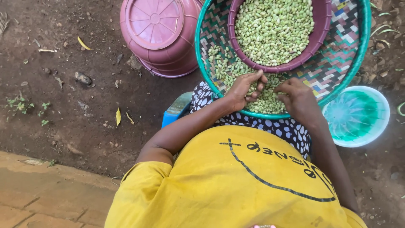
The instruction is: Sorting green beans by hand, moving them from a large woven basket into a smaller purple bowl while removing unwanted material.
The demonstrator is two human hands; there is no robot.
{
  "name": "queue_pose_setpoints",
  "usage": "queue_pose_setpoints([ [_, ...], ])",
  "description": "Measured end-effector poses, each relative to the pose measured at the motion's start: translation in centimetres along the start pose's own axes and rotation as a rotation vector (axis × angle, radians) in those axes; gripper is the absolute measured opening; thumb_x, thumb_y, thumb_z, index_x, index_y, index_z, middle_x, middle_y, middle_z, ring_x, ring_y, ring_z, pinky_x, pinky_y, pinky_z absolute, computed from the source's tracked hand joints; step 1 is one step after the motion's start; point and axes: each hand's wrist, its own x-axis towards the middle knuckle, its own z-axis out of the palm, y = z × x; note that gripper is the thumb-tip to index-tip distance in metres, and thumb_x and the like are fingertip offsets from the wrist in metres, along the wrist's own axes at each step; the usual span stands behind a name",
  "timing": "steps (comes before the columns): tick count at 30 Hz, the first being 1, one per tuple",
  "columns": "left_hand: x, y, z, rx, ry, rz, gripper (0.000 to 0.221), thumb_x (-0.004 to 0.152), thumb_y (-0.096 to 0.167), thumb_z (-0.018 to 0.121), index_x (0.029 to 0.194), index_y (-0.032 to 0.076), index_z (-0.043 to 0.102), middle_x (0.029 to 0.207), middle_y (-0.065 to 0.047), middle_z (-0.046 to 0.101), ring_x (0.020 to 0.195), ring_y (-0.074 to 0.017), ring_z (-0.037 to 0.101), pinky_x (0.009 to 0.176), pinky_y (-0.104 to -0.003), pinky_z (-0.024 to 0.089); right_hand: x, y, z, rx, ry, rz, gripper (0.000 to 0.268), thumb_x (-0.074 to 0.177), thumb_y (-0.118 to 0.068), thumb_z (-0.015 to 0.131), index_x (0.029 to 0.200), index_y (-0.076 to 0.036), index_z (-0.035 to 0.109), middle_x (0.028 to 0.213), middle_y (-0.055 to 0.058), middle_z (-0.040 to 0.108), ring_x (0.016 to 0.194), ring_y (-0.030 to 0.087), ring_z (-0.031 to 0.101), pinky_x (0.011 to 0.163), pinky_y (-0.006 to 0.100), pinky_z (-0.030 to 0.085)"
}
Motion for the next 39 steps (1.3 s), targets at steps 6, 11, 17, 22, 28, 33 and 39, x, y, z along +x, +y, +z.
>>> queue_pose_setpoints([
  [6,-1.0,0.1,1.3,0.007,-0.105,-0.088,0.049,0.111,0.055,0.054,0.106,0.008,0.065,0.081,-0.007,0.059,0.054,-0.0172,0.064,0.033,-0.018,0.031,2.3,-8.5,-4.3,0.22,0.069,-0.049,0.009,0.099,-0.002,0.077,0.107,-0.001,0.08,0.108,0.022,0.071,0.1,0.04,0.074,0.088,0.044,0.062],
  [11,-0.3,-0.1,0.5,0.026,-0.121,-0.098,0.045,0.11,0.049,0.055,0.102,0.006,0.066,0.074,-0.008,0.058,0.05,-0.0183,0.062,0.032,-0.018,0.029,1.8,-7.6,-3.5,0.152,0.152,-0.1,0.016,0.104,-0.008,0.074,0.118,-0.005,0.08,0.113,0.018,0.073,0.103,0.041,0.074,0.085,0.047,0.062],
  [17,0.1,-0.9,0.0,0.025,-0.064,-0.106,0.037,0.109,0.04,0.059,0.091,0.008,0.066,0.066,0.002,0.043,0.043,-0.0127,0.05,0.031,-0.018,0.023,0.2,-1.9,0.5,-0.151,0.048,0.036,0.023,0.111,-0.009,0.061,0.127,-0.004,0.076,0.108,0.022,0.072,0.098,0.043,0.074,0.083,0.048,0.061],
  [22,-0.5,-0.1,1.6,0.032,-0.01,0.038,0.034,0.11,0.035,0.059,0.091,0.007,0.065,0.058,-0.003,0.047,0.033,-0.0083,0.044,0.024,-0.018,0.024,0.9,-3.0,2.8,-0.227,-0.058,-0.149,0.019,0.098,-0.015,0.066,0.111,-0.004,0.075,0.111,0.023,0.071,0.099,0.047,0.072,0.085,0.052,0.059],
  [28,-1.6,1.4,1.9,-0.084,-0.076,0.084,0.039,0.113,0.042,0.055,0.097,0.008,0.064,0.068,-0.008,0.058,0.041,-0.0074,0.05,0.029,-0.015,0.028,0.3,-4.4,0.2,-0.154,-0.153,-0.024,0.01,0.091,-0.012,0.079,0.099,-0.007,0.08,0.098,0.017,0.072,0.092,0.041,0.074,0.078,0.046,0.062],
  [33,-0.7,-0.1,0.6,-0.009,-0.067,0.005,0.045,0.112,0.049,0.056,0.1,0.007,0.067,0.073,-0.009,0.06,0.046,-0.0122,0.056,0.031,-0.017,0.028,-0.2,-1.9,-0.9,-0.115,0.019,0.116,0.01,0.099,-0.007,0.077,0.107,-0.011,0.08,0.095,0.015,0.068,0.086,0.041,0.073,0.068,0.049,0.061],
  [39,-1.6,1.0,2.3,0.04,-0.073,-0.09,0.056,0.106,0.063,0.057,0.1,0.008,0.065,0.075,-0.013,0.065,0.051,-0.0175,0.065,0.031,-0.016,0.032,2.1,-11.3,-5.3,0.136,0.057,-0.007,0.015,0.103,-0.001,0.071,0.114,-0.004,0.081,0.103,0.023,0.072,0.094,0.045,0.075,0.076,0.047,0.063],
])
